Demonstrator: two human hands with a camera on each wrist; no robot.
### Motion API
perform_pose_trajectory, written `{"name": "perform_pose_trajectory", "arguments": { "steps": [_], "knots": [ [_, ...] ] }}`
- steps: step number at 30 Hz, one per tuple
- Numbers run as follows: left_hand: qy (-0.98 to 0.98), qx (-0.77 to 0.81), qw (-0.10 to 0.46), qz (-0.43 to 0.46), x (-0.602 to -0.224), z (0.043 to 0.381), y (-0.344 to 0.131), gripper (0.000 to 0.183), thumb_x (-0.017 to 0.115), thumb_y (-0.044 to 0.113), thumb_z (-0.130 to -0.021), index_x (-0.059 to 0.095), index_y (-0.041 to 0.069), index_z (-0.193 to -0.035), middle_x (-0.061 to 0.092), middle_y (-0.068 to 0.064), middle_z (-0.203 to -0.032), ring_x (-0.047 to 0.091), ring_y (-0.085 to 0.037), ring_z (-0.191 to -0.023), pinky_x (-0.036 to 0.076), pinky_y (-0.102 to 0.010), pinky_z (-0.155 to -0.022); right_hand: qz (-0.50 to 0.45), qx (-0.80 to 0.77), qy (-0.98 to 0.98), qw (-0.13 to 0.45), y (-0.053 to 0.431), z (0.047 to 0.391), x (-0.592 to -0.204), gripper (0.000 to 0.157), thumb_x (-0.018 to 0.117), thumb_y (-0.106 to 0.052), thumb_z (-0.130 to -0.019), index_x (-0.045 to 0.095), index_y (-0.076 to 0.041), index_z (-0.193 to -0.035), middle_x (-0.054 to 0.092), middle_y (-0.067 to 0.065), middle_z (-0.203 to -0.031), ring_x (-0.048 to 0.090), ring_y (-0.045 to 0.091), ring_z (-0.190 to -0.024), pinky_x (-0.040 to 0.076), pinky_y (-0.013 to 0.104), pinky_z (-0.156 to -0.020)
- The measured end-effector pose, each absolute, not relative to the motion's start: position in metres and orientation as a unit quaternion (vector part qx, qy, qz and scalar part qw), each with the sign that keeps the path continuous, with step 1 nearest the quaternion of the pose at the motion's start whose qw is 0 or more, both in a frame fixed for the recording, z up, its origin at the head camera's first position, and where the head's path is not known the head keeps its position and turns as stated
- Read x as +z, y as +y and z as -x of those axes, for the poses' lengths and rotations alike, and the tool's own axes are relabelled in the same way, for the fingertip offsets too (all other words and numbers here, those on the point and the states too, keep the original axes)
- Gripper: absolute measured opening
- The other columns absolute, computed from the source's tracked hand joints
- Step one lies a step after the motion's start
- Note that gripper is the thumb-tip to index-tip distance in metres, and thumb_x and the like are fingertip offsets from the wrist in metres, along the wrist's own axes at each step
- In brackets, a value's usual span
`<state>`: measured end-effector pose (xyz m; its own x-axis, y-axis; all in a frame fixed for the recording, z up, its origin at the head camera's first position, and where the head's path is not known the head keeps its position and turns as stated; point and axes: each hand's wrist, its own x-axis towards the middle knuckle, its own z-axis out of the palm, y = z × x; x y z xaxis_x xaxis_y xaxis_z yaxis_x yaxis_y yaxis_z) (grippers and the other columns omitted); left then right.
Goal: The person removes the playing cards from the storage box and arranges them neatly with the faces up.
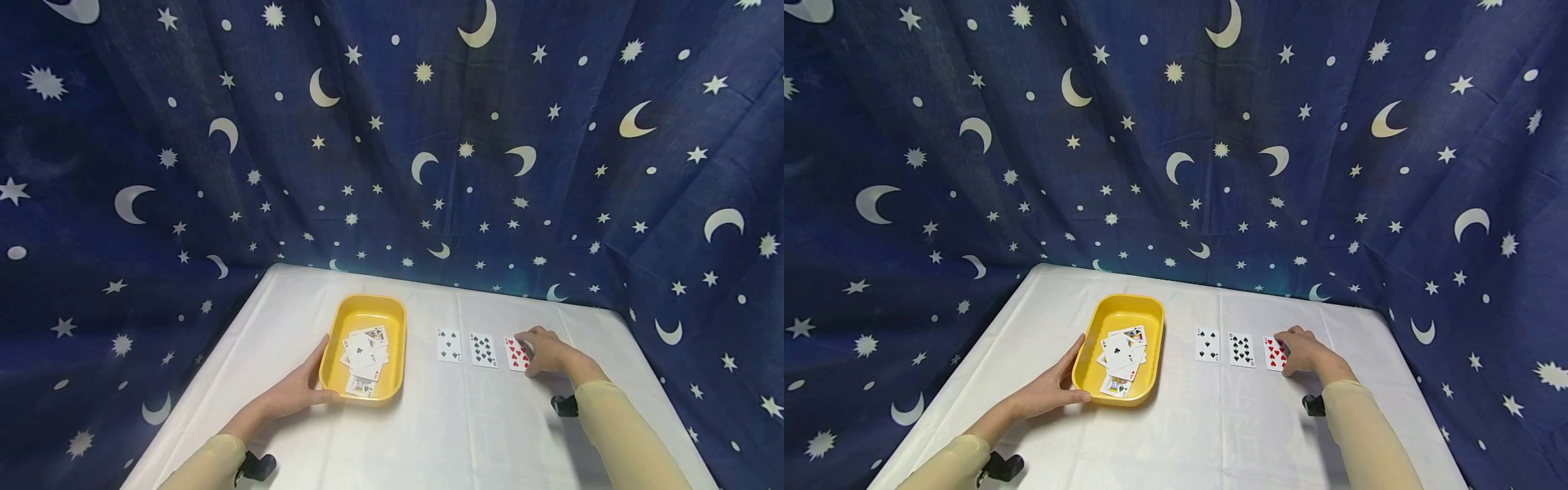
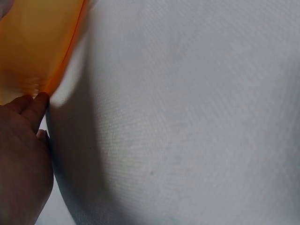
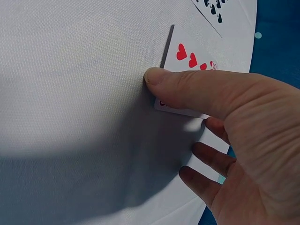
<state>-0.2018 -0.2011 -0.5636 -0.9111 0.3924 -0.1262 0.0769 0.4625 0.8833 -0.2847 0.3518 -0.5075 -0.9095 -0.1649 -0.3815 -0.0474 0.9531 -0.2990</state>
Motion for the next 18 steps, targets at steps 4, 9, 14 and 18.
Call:
{"name": "perform_pose_trajectory", "arguments": {
  "steps": [4, 9, 14, 18],
  "knots": [
    [0.839, 0.502, 0.157, -0.139, -0.5630, 0.2013, -0.2008, 0.126, 0.087, 0.046, -0.079, -0.003, 0.031, -0.165, -0.003, 0.005, -0.172, 0.001, -0.021, -0.156, 0.010, -0.049, -0.124, 0.054, -0.143, 0.967, 0.205, 0.3518, 0.2847, -0.5082, 0.087, 0.091, -0.014, -0.072, 0.051, -0.003, -0.148, 0.043, 0.028, -0.144, 0.041, 0.048, -0.127, 0.037, 0.075, -0.103],
    [0.835, 0.508, 0.155, -0.141, -0.5631, 0.2015, -0.2012, 0.125, 0.088, 0.043, -0.080, -0.001, 0.031, -0.166, -0.003, 0.004, -0.172, 0.001, -0.021, -0.156, 0.011, -0.050, -0.124, 0.051, -0.142, 0.967, 0.207, 0.3517, 0.2850, -0.5080, 0.087, 0.091, -0.014, -0.071, 0.051, -0.003, -0.148, 0.043, 0.028, -0.144, 0.041, 0.048, -0.127, 0.037, 0.075, -0.102],
    [0.834, 0.511, 0.156, -0.139, -0.5633, 0.2021, -0.2012, 0.124, 0.088, 0.042, -0.079, -0.001, 0.031, -0.166, -0.002, 0.004, -0.172, 0.002, -0.021, -0.156, 0.011, -0.050, -0.124, 0.045, -0.145, 0.966, 0.210, 0.3535, 0.2865, -0.5109, 0.088, 0.091, -0.014, -0.071, 0.051, -0.004, -0.149, 0.041, 0.028, -0.145, 0.039, 0.049, -0.129, 0.036, 0.076, -0.103],
    [0.835, 0.509, 0.156, -0.142, -0.5635, 0.2018, -0.2015, 0.124, 0.088, 0.043, -0.080, -0.001, 0.031, -0.166, -0.002, 0.005, -0.172, 0.001, -0.021, -0.156, 0.009, -0.052, -0.124, 0.042, -0.146, 0.965, 0.211, 0.3546, 0.2877, -0.5134, 0.088, 0.091, -0.014, -0.071, 0.051, -0.005, -0.149, 0.042, 0.027, -0.145, 0.039, 0.049, -0.130, 0.035, 0.077, -0.102]
  ]
}}
